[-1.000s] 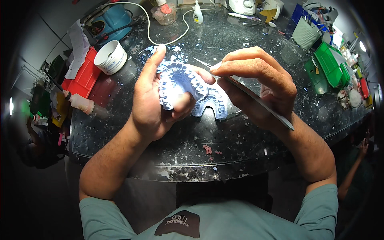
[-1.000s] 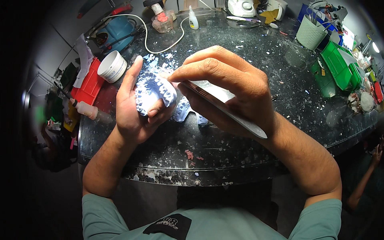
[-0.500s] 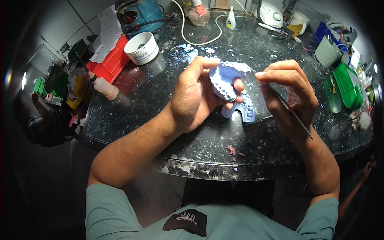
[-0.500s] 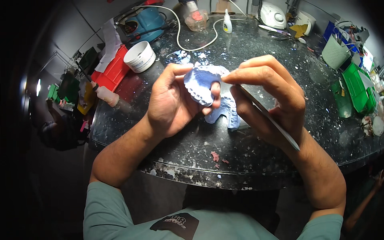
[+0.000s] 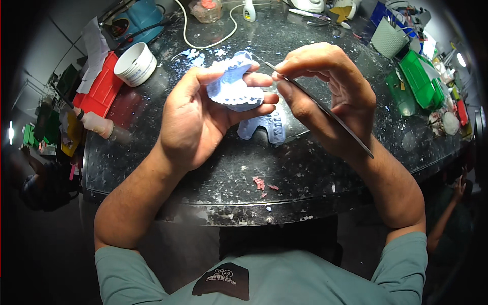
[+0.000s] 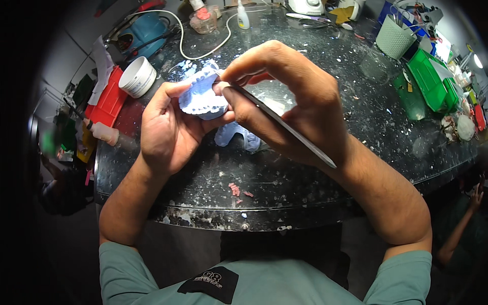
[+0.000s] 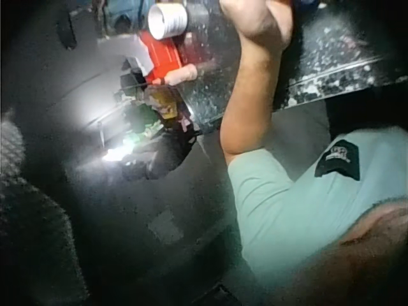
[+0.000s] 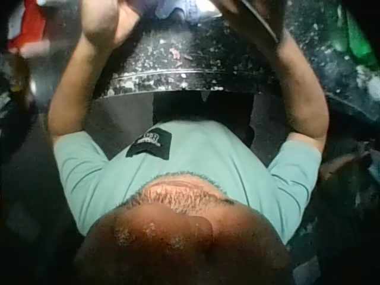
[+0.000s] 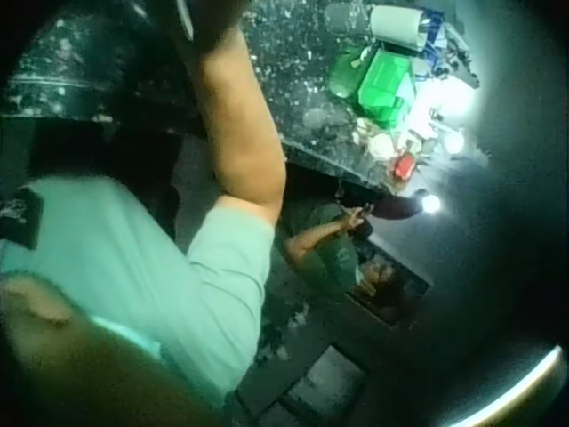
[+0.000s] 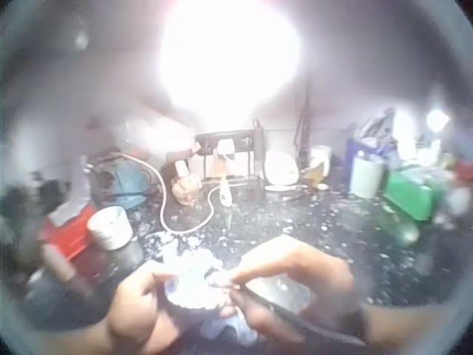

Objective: Using a tool to scrape or refine the edges of blue and white dental impression models.

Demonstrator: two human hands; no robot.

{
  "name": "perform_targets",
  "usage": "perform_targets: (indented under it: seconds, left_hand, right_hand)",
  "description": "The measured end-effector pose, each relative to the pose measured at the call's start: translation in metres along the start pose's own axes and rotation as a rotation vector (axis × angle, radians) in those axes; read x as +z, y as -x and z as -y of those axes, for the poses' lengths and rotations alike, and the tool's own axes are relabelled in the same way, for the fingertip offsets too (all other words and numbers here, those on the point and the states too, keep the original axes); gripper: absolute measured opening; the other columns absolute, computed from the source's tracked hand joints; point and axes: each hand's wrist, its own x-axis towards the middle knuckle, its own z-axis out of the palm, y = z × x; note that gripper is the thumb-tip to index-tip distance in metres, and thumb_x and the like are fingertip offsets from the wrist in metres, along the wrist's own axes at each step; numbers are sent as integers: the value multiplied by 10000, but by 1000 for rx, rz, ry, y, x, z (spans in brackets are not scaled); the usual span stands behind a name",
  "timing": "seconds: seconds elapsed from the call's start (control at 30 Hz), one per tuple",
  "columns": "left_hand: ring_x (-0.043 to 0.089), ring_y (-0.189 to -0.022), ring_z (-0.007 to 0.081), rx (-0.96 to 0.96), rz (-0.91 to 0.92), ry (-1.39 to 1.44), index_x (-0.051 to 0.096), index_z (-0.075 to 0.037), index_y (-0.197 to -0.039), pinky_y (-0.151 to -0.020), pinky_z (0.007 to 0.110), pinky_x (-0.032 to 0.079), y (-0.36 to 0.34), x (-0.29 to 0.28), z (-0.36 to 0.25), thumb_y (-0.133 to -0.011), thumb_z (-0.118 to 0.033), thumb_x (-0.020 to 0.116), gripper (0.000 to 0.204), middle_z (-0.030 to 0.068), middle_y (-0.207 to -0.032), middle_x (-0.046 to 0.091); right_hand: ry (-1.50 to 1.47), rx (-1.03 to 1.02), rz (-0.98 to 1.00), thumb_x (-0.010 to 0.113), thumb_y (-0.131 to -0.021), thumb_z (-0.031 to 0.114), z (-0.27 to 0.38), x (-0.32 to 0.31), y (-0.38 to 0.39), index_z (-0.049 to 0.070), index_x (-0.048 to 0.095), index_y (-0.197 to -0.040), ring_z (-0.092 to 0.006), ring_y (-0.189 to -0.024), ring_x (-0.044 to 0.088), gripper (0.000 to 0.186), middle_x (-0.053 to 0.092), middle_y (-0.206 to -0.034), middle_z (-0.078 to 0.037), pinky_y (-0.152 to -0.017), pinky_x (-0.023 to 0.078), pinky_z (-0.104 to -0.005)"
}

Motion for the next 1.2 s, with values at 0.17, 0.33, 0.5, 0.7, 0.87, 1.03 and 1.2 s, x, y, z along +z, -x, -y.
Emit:
perform_targets:
  seconds: [0.17,0.33,0.5,0.7,0.87,1.03,1.2]
  left_hand:
    - [647,-1109,337,27,-74,-178,504,93,-1324,-964,456,550,0,8,5,-995,-234,376,481,194,-1130,650]
    - [603,-1150,152,289,-163,-786,621,3,-1299,-1000,317,487,3,12,6,-901,-47,579,403,85,-1234,651]
    - [594,-1145,131,429,-109,-1026,640,-12,-1289,-1009,284,457,2,15,7,-911,-57,653,381,76,-1271,642]
    - [600,-1181,165,464,-64,-1163,605,14,-1309,-1056,314,452,4,14,5,-916,-151,686,434,126,-1304,633]
    - [608,-1165,165,470,-58,-1176,600,21,-1312,-1038,309,468,4,12,3,-912,-190,706,465,132,-1299,632]
    - [612,-1159,173,446,-78,-1200,585,33,-1319,-1026,307,484,4,15,3,-905,-272,738,537,144,-1313,619]
    - [606,-1190,192,434,-50,-1209,571,32,-1328,-1039,328,488,5,11,3,-882,-429,756,667,147,-1312,616]
  right_hand:
    - [11,18,15,697,-847,-86,-3,-3,3,-29,630,-1112,-183,-1000,676,280,660,-1078,-127,-894,558,-313]
    - [4,28,4,720,-813,-98,6,0,0,-29,650,-1095,-199,-999,683,299,683,-1077,-132,-888,552,-326]
    - [91,-107,59,769,-758,-97,2,-4,-2,-26,677,-1034,-228,-974,687,299,702,-1020,-145,-845,542,-330]
    - [64,-153,63,764,-765,-88,2,-4,-4,-25,676,-1018,-248,-955,699,275,704,-992,-164,-842,546,-342]
    - [33,-178,56,751,-786,-62,1,-2,-5,-23,673,-1007,-256,-931,712,237,703,-964,-167,-840,559,-356]
    - [19,-209,51,742,-801,-31,5,0,-4,-5,663,-994,-262,-924,722,210,702,-947,-164,-801,572,-355]
    - [21,-237,94,738,-804,-39,9,5,-3,16,643,-996,-286,-915,732,222,683,-945,-147,-776,589,-374]
